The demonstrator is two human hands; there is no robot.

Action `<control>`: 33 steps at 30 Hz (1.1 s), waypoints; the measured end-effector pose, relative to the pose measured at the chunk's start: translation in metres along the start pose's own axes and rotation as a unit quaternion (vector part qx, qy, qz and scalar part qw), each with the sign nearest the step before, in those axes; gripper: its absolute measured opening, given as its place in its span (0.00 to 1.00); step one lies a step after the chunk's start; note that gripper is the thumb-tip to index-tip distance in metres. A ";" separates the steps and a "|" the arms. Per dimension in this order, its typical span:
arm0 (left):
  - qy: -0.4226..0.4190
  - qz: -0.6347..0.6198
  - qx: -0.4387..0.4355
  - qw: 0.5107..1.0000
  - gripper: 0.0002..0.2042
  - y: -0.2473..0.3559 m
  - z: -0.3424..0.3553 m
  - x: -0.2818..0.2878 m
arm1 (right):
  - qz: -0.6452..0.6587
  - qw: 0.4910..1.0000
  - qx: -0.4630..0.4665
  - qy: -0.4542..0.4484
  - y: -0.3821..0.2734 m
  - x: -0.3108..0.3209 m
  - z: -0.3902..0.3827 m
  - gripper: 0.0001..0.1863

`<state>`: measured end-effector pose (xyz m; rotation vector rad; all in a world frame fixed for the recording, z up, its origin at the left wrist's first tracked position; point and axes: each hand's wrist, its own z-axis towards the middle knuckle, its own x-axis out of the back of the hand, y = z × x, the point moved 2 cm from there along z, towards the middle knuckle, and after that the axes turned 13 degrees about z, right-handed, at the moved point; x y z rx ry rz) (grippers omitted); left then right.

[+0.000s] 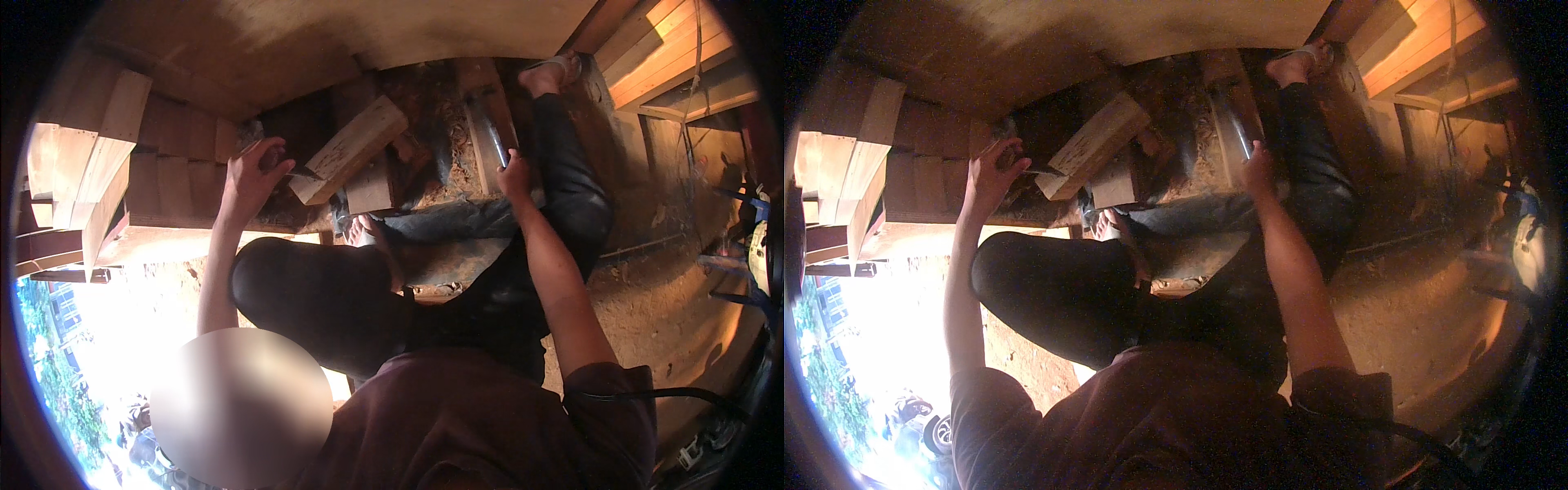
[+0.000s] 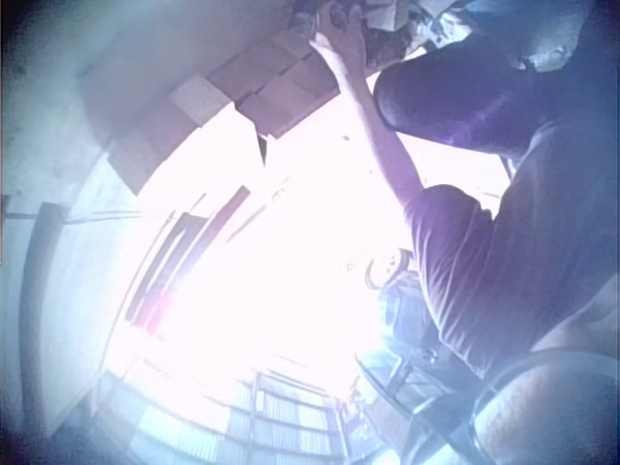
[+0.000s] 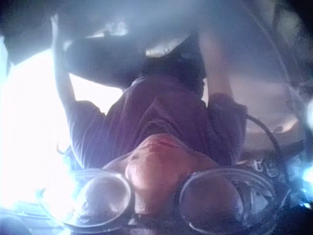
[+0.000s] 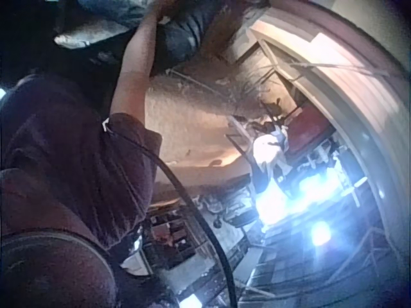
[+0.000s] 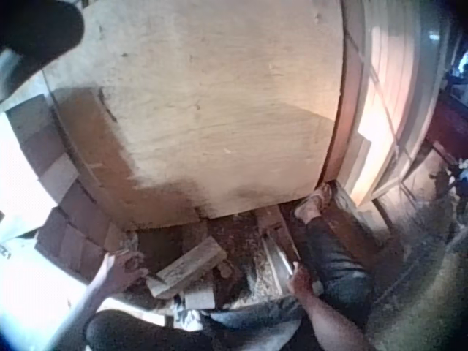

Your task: The person sits on the ground and uses a hammer to repeatedly strike a small wooden block, chipping away material. The person adjusts the block's position between strikes and continues the process throughout the clip.

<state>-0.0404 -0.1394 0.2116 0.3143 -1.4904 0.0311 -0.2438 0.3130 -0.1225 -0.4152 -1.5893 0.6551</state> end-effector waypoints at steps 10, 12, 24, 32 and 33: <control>-0.072 -0.053 0.043 0.995 0.21 -0.010 0.004 -0.009 | 0.025 0.998 -0.039 -0.046 -0.007 0.007 0.002 0.35; -0.077 -0.056 0.054 0.994 0.22 -0.013 0.004 -0.011 | 0.034 0.999 -0.018 -0.029 -0.008 0.007 0.001 0.34; -0.051 -0.471 0.116 0.873 0.18 -0.048 0.000 -0.049 | -0.037 0.999 -0.025 0.009 -0.022 0.009 -0.002 0.29; -0.011 -0.519 0.064 0.852 0.05 -0.050 -0.007 -0.063 | 0.096 0.994 0.051 0.018 -0.058 0.059 -0.004 0.09; 0.001 -0.528 0.067 0.847 0.06 -0.049 -0.007 -0.064 | 0.130 0.991 0.042 -0.010 -0.064 0.066 -0.007 0.10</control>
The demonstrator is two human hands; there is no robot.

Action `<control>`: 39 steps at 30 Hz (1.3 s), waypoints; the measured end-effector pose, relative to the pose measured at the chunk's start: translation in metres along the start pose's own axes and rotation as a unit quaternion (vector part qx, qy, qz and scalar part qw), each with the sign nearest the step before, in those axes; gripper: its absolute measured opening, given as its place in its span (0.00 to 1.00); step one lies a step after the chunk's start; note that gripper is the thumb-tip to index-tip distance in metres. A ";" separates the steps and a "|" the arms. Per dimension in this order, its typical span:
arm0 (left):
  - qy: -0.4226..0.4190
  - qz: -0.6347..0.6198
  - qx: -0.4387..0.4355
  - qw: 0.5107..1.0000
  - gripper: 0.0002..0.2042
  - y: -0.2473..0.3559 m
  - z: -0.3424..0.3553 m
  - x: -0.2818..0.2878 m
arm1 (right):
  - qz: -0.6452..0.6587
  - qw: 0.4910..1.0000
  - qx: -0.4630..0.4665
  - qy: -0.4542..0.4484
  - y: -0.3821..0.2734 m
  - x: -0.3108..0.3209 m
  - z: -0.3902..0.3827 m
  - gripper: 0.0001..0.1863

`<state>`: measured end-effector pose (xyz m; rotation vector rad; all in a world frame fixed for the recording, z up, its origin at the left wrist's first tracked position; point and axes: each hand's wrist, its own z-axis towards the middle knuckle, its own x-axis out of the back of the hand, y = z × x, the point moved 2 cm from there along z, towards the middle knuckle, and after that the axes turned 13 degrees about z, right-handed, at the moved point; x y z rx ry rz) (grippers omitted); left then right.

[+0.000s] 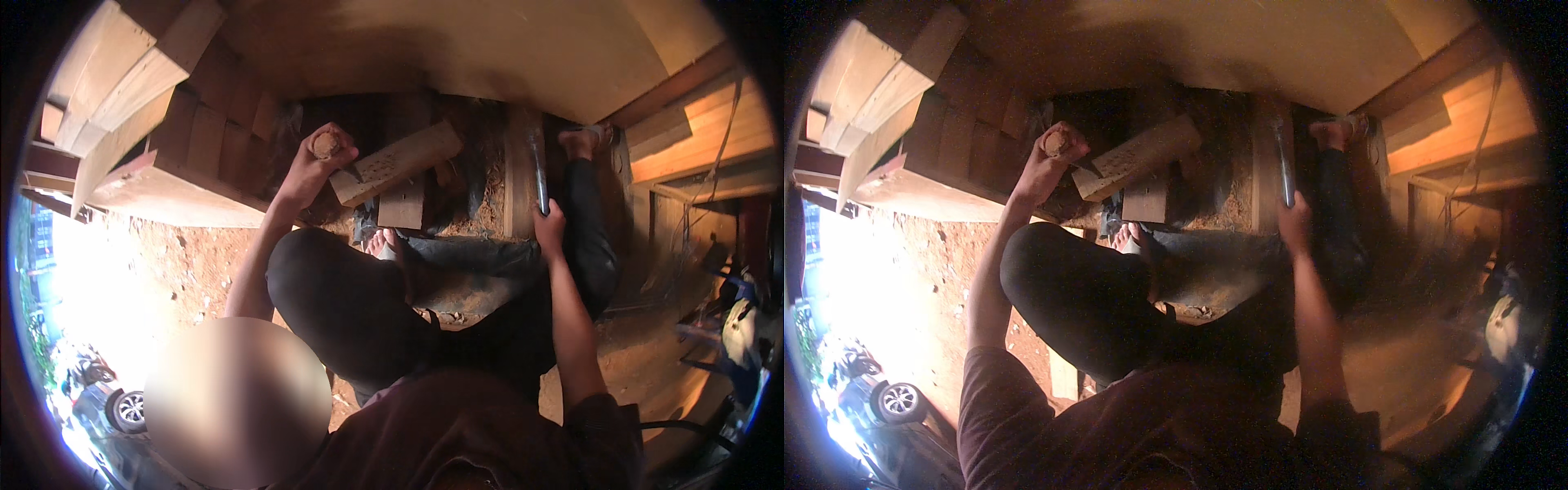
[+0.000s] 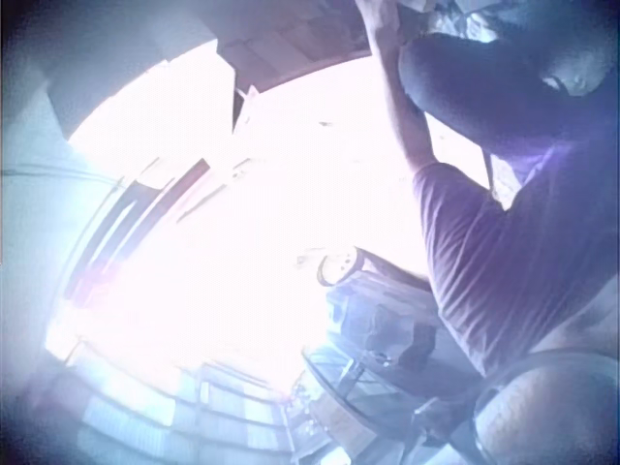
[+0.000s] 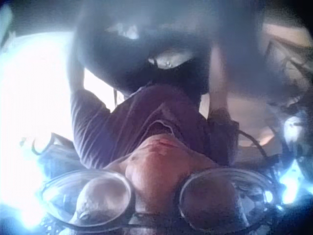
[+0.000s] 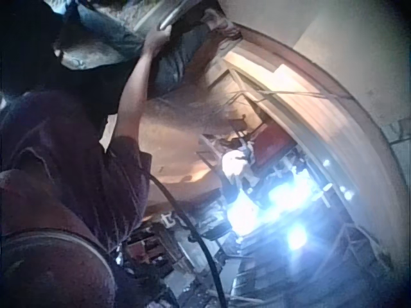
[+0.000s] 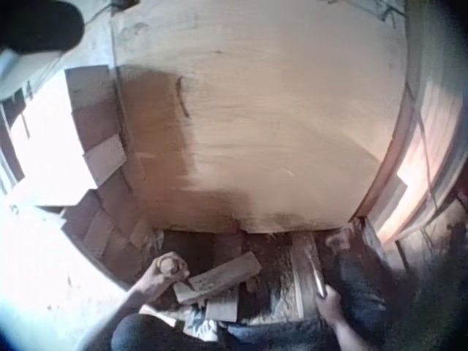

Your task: The person sits on the ground and uses a hammer to repeatedly strike a small wooden block, chipping away material. The person adjusts the block's position between strikes and continues the process throughout the clip.

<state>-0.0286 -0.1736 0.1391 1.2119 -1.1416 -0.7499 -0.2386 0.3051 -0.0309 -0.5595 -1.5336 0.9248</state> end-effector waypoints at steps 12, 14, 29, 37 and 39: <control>0.040 -0.050 0.010 0.998 0.10 0.000 -0.005 -0.013 | 0.204 0.959 -0.070 -0.185 -0.155 0.019 -0.042 0.10; 0.032 -0.036 -0.006 0.999 0.10 0.002 -0.007 -0.014 | 0.151 0.967 -0.020 -0.203 -0.166 0.016 -0.046 0.11; -0.014 0.020 0.011 1.000 0.06 -0.013 0.000 -0.023 | 0.231 0.935 0.068 -0.261 -0.216 0.005 -0.073 0.12; -0.009 0.020 0.005 1.000 0.06 -0.012 0.002 -0.030 | 0.201 0.934 0.041 -0.294 -0.255 0.023 -0.075 0.13; 0.008 0.015 0.002 1.000 0.06 -0.011 -0.001 -0.030 | 0.196 0.936 0.013 -0.290 -0.257 0.017 -0.077 0.13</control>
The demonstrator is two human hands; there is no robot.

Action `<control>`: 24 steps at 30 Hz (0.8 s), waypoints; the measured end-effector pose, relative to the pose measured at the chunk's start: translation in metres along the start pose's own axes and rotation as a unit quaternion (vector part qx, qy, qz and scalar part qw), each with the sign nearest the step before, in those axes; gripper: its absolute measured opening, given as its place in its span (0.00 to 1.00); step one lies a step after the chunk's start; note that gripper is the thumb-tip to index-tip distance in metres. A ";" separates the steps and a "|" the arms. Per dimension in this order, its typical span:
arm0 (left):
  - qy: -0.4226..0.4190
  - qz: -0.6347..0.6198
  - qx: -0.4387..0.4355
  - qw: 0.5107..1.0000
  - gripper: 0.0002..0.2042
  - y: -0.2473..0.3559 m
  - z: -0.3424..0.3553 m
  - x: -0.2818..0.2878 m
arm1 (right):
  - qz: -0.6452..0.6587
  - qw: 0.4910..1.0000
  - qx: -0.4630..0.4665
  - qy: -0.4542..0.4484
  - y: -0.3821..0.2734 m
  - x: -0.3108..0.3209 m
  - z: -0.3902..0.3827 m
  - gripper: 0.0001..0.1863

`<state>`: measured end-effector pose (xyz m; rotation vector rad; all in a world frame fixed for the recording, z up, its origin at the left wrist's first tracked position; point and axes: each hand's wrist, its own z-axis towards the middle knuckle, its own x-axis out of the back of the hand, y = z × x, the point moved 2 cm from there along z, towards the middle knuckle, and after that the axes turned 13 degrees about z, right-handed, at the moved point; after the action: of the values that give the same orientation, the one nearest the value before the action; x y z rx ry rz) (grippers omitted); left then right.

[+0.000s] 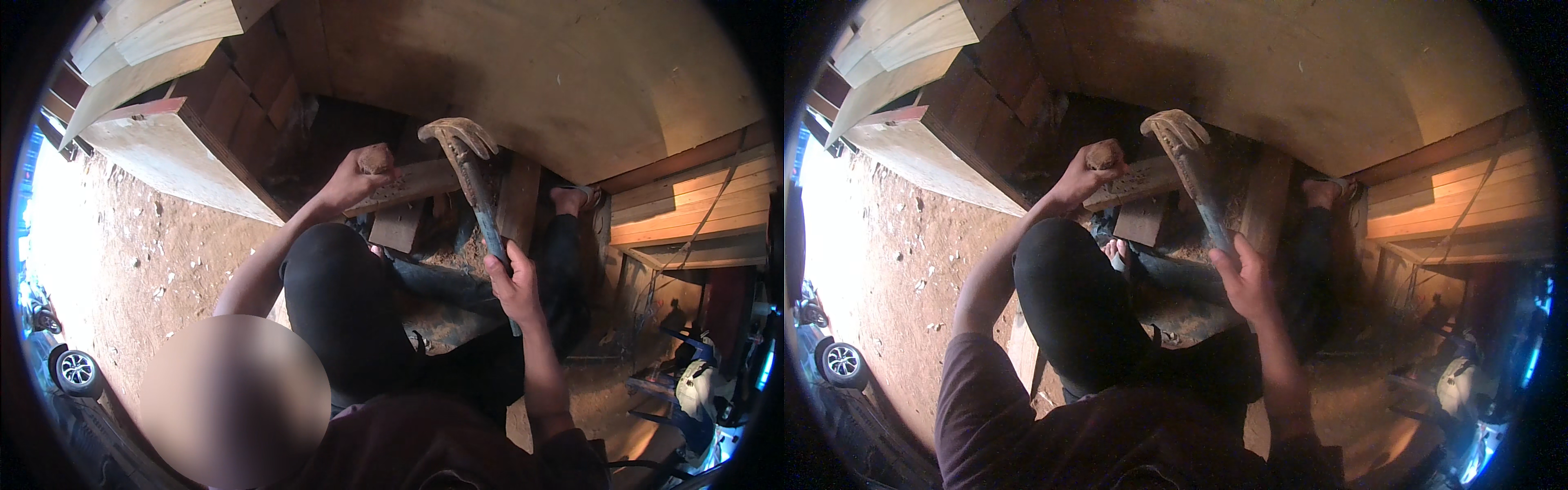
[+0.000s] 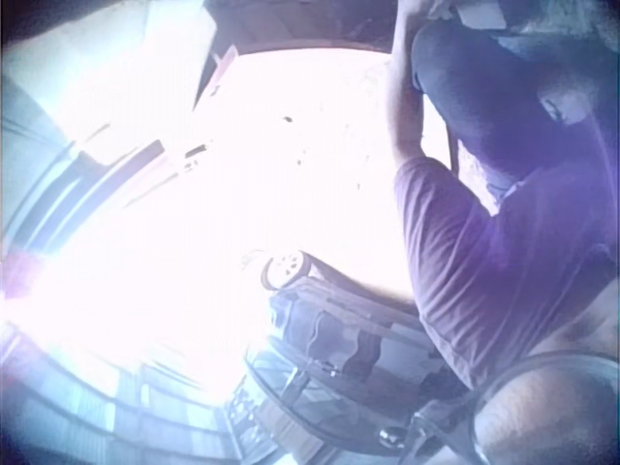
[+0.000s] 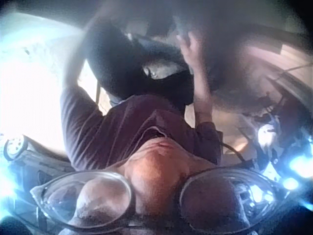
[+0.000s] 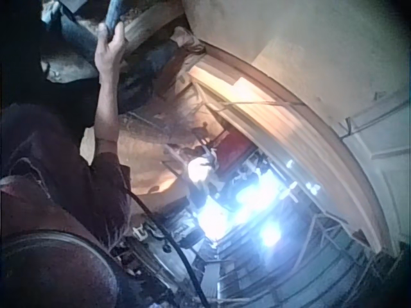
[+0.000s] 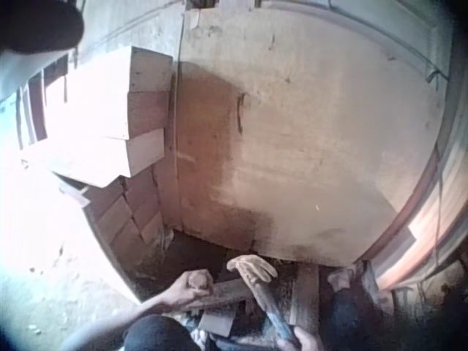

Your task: The person sits on the ground and uses a hammer to repeatedly strike a small wooden block, chipping away material. The person adjusts the block's position between strikes and continues the process throughout the clip.

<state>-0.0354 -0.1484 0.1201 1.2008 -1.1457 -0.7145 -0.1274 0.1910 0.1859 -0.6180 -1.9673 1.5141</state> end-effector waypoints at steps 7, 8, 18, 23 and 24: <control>0.095 -0.017 -0.004 0.995 0.04 -0.002 -0.007 0.011 | -0.086 0.994 0.067 0.024 0.018 -0.007 0.013 0.18; 0.109 -0.007 -0.001 0.994 0.04 -0.002 -0.008 0.015 | -0.090 0.993 0.069 0.035 0.028 -0.010 0.021 0.19; 0.128 0.353 -0.013 0.927 0.28 -0.019 -0.041 0.038 | 0.000 0.961 -0.009 0.277 0.177 0.031 0.022 0.13; 0.020 0.501 -0.027 0.865 0.44 -0.040 -0.028 0.008 | 0.084 0.927 -0.065 0.359 0.233 0.066 0.008 0.14; 0.004 0.527 -0.029 0.849 0.45 -0.041 -0.023 0.002 | 0.118 0.917 -0.081 0.373 0.241 0.069 0.003 0.14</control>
<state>-0.0074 -0.1532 0.0823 0.3642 -1.5251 0.1116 -0.1764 0.2950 -0.0365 -1.3185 -1.4485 1.0075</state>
